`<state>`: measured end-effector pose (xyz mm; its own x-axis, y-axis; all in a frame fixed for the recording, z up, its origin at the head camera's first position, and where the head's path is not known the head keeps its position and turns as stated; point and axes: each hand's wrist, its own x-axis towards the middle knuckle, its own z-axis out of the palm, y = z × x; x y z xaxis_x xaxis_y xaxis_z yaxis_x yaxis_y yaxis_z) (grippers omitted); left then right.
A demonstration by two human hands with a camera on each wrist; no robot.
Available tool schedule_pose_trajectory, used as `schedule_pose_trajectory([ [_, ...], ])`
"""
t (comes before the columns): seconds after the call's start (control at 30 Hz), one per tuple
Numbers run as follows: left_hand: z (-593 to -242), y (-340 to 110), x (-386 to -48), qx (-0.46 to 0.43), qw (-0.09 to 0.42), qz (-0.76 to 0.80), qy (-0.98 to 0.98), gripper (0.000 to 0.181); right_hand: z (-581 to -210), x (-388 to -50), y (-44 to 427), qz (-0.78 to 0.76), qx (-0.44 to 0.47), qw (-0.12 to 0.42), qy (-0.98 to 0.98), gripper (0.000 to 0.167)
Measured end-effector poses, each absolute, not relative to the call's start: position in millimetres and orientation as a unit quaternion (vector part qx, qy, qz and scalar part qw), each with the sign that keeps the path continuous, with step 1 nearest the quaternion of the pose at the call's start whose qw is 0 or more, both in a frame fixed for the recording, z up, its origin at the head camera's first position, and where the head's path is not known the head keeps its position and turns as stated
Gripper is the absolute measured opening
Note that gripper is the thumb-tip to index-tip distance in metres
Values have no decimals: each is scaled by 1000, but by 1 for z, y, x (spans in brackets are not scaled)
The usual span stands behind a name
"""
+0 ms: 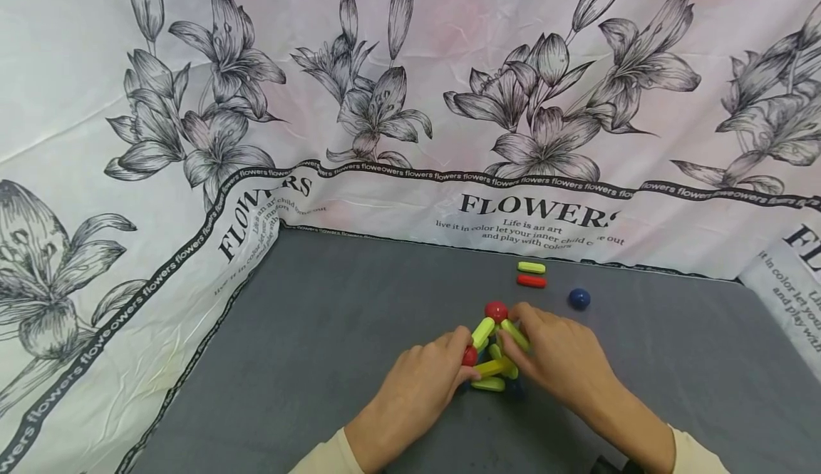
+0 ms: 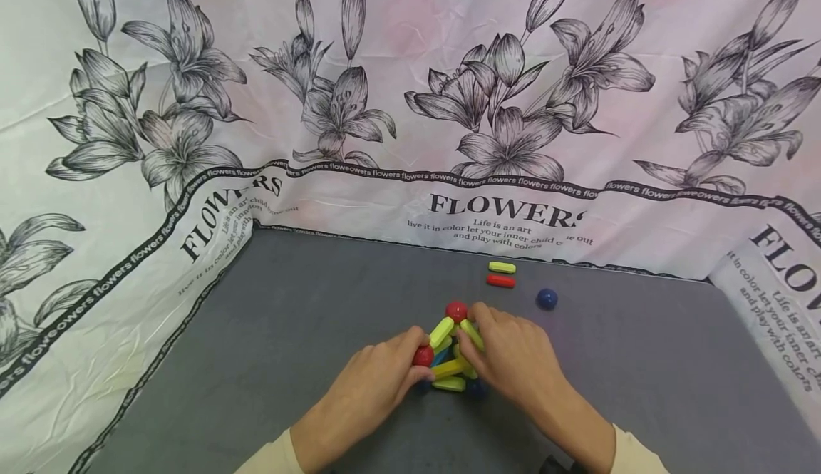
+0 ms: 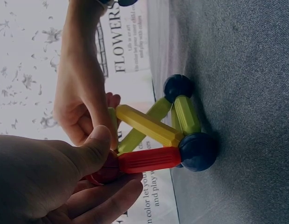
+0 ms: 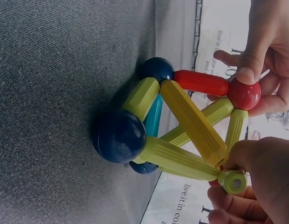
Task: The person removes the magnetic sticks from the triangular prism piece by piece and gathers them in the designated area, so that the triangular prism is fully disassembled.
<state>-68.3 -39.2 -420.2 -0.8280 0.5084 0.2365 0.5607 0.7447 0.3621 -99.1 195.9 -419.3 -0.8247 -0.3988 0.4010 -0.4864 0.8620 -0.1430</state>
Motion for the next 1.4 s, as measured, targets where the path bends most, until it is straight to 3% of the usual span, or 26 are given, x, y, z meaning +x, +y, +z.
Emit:
schedule_pose_trajectory([
  [0.3,-420,-40,-68,-285,68,-216,-931,33,-416,-104,201,121,250,202,-939,21],
  [0.9,-422,-39,-68,-285,66,-221,-930,34,-414,-103,213,124,222,168,-952,24],
  [1.4,-420,-38,-68,-282,54,-228,-930,32,-426,-121,244,173,208,144,-952,29],
])
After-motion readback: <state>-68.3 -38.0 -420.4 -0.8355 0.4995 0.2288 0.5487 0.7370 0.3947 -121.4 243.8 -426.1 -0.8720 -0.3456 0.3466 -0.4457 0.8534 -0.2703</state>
